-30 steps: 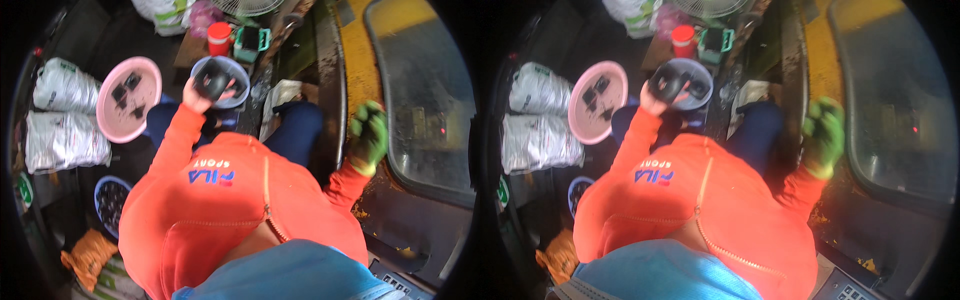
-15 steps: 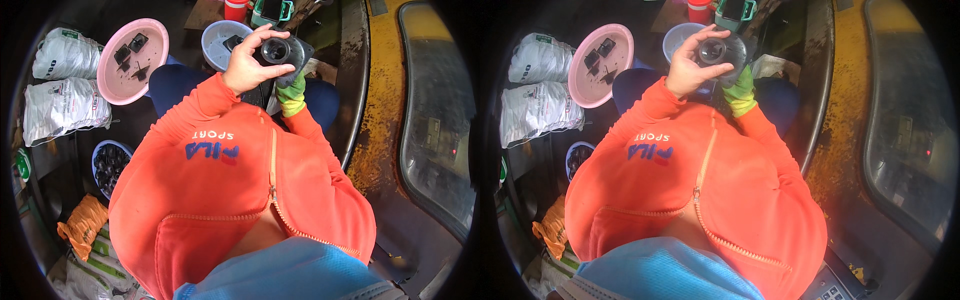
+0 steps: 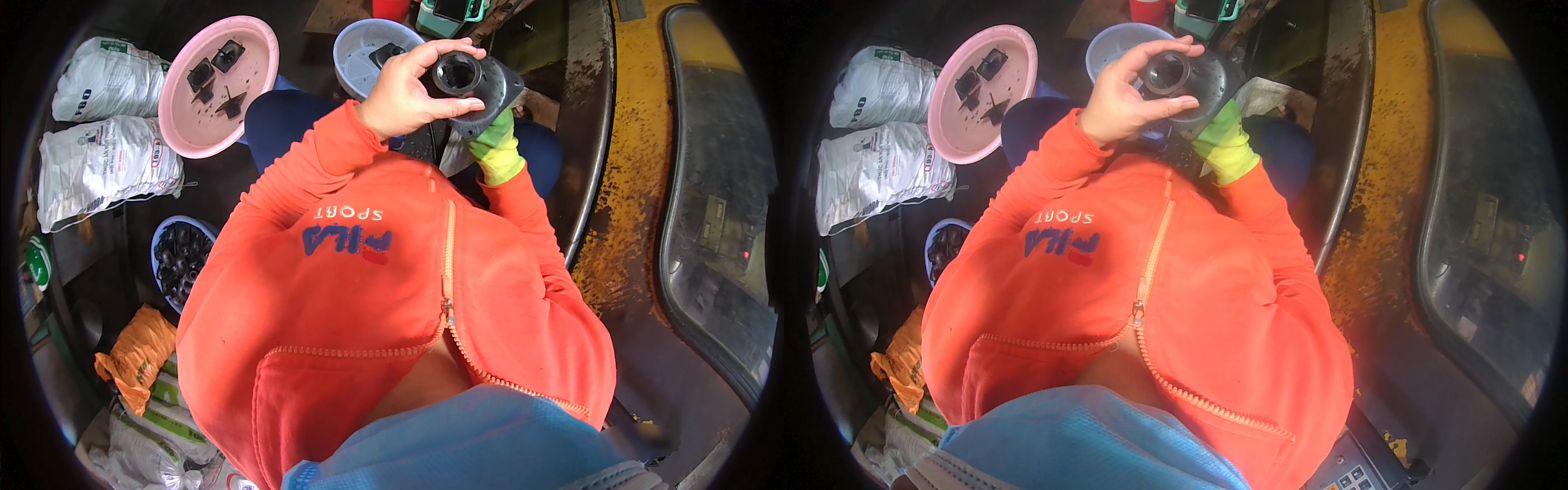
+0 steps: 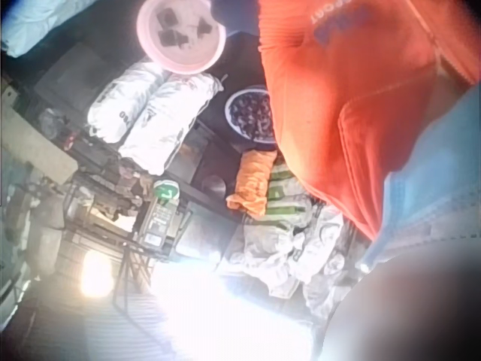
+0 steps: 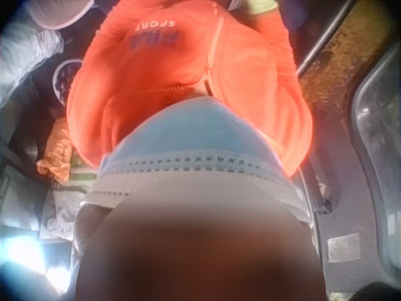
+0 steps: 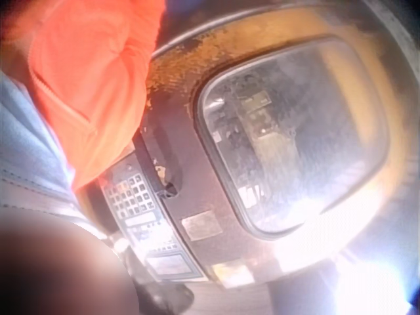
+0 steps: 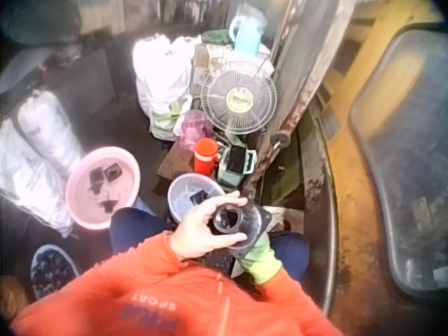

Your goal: The person sits in a workshop and repeatedly picks up black molded parts from a blue basin, wipes each part with a green cloth, and places it into a pink basin. The person handles the parts one at a time, turning them over to wipe different surfaces.

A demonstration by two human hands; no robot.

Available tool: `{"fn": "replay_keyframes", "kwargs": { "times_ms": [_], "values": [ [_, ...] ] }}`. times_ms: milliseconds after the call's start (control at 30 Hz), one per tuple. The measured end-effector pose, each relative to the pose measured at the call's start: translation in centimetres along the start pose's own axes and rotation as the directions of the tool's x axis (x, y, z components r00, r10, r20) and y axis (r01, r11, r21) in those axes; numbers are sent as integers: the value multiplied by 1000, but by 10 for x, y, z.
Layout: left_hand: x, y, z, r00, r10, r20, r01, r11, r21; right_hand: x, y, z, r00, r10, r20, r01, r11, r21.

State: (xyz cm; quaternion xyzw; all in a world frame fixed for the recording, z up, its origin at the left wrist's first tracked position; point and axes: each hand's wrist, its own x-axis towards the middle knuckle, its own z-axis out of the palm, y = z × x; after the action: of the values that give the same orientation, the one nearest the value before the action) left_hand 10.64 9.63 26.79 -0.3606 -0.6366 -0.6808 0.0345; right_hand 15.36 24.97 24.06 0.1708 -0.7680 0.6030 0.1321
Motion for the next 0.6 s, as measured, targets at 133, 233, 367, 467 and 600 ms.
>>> {"fn": "replay_keyframes", "kwargs": {
  "times_ms": [133,233,367,467,600],
  "values": [
    [3,-1,-15,970,-95,224,131,980,-153,-4,-9,-12,974,139,180,-168,973,156],
    [2,-8,-22,900,-152,407,282,918,-279,-11,-13,-15,804,432,409,-593,535,601],
    [7,-21,-29,728,52,684,413,763,-497,-14,-13,2,883,218,416,-448,655,609],
    [18,-18,-42,793,-64,606,362,849,-385,-7,-8,5,929,238,285,-360,765,534],
    [18,0,-36,941,-108,319,154,981,-122,4,1,-5,999,26,-40,-28,998,-47]
  ]
}}
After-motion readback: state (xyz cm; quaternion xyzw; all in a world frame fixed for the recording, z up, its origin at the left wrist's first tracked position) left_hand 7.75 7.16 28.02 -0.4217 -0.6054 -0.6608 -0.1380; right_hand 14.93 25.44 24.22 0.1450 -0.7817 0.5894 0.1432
